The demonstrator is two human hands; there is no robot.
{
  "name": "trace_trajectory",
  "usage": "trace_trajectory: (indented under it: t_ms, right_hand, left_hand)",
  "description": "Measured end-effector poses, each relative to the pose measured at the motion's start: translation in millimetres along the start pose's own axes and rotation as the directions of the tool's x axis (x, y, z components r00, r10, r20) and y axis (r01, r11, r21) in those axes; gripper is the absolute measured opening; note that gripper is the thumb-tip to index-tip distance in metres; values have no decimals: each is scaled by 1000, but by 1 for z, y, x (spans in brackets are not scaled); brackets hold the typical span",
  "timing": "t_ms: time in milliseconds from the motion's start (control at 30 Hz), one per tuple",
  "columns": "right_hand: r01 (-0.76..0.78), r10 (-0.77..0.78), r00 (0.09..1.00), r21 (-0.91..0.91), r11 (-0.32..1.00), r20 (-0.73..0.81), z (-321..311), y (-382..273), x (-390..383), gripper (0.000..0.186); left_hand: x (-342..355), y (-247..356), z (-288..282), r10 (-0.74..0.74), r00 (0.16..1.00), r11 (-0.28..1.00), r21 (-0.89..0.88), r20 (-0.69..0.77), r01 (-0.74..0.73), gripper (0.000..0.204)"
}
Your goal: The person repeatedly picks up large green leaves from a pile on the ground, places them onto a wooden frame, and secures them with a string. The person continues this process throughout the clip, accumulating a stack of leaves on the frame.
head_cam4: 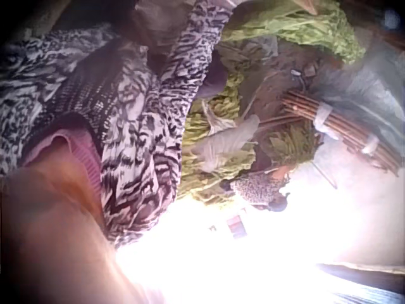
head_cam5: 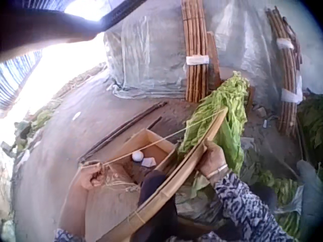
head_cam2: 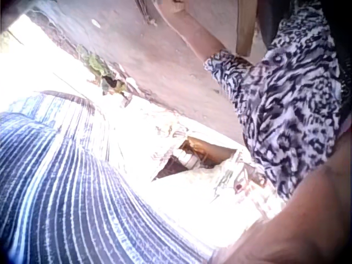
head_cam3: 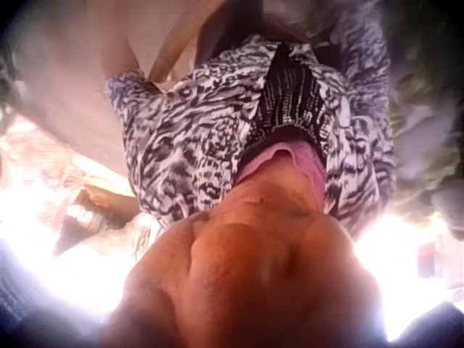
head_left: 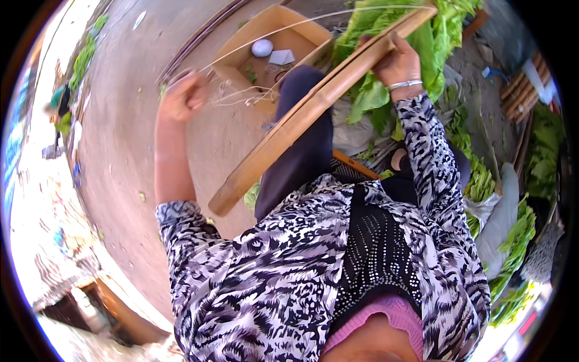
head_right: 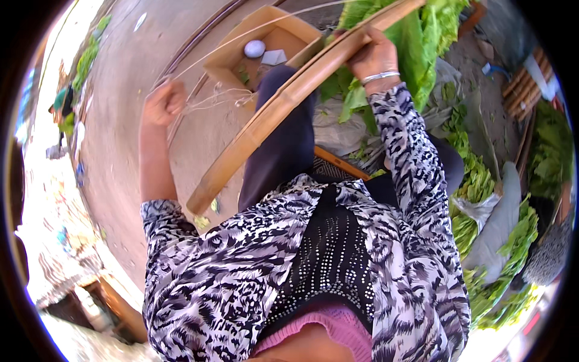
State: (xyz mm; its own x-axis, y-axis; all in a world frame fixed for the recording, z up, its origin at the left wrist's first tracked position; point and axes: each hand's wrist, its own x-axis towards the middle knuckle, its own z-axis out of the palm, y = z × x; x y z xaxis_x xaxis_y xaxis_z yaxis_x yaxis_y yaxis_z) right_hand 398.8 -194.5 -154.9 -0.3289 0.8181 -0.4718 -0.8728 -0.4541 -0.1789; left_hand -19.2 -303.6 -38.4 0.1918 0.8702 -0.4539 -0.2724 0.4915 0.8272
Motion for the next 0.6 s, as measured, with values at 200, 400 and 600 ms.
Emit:
trace_trajectory:
  t_ms: [200, 400, 600]
  right_hand:
    - [-43, 38, 979, -17, 999, -201, -35, -17, 7, 48]
    - [-9, -60, 952, -225, 974, -299, -76, -19, -4, 33]
    - [-72, 8, 956, -209, 975, -294, -81, 5, 14, 28]
  left_hand:
    - [-144, -30, -65, 367, 763, 844, -155, -532, -514, 20]
    - [-230, -7, -180, 465, 603, 667, -192, -648, -720, 18]
    - [-341, 24, -326, 385, 127, 285, 249, -914, 926, 37]
